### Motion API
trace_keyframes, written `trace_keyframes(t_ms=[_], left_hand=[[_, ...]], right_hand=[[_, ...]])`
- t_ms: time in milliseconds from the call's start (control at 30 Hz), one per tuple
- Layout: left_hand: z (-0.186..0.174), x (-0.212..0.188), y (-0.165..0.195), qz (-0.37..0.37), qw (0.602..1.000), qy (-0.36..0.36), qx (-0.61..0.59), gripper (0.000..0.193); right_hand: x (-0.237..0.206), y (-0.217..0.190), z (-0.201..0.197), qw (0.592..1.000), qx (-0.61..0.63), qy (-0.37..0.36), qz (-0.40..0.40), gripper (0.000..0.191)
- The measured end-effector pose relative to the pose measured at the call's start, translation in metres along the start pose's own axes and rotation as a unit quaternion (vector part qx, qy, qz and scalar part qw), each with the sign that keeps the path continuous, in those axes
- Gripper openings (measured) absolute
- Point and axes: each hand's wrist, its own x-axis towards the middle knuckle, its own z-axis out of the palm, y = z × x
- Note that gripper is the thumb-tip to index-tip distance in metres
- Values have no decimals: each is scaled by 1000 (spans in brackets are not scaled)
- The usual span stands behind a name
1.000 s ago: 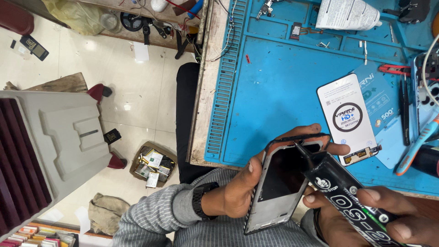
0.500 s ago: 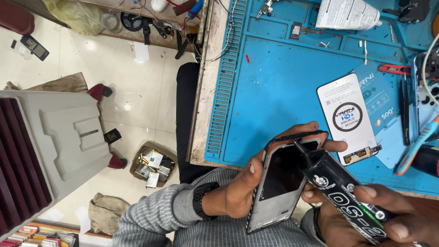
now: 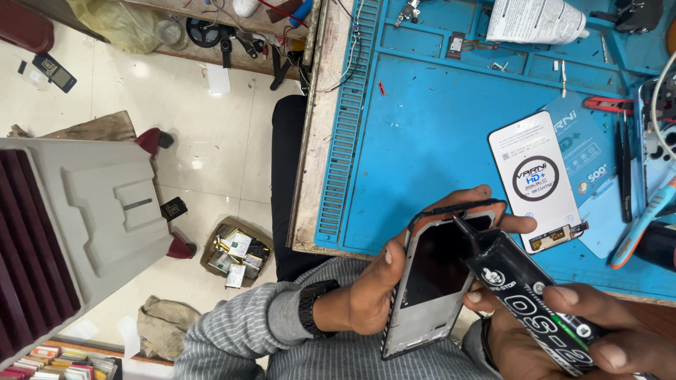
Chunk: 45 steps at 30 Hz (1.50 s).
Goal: The person works at a repair bench with a disassembled smartphone. They peel the protective film from a new screen, align it with the phone frame, then apply adhesive from a glue tube along the frame edges while holding the phone.
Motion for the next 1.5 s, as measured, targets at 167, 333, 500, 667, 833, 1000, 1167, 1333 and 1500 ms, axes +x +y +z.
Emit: trace_keyframes(t_ms=[167,333,500,667,833,1000,1167,1333,1500], left_hand=[[1,-2,-1,0,1000,1,0,88],[2,-2,-3,6,1000,1,1,88],[1,-3,-6,0,1000,9,4,91],[1,-3,-6,0,1000,7,-7,89],[1,-6,-9,1,1000,6,-8,88],[-1,-7,-10,-3,1000,6,3,90],[-3,-8,-11,-3,1000,0,-9,87],[-2,-7,-11,-5,1000,3,-14,87],[-3,-6,-12,-2,1000,9,12,89]], right_hand=[[-69,38,6,972,113,-202,-38,57],[-67,41,-2,987,134,-71,-47,71],[-29,13,-8,1000,17,22,-13,79],[3,-16,-8,950,-227,199,77,85],[-30,2,6,993,-118,14,-17,67],[-59,31,18,972,-162,-146,-91,54],[-51,47,-2,954,16,-230,-190,57],[-6,-3,-10,993,-22,115,4,65],[21,18,-53,792,543,-89,265,36]])
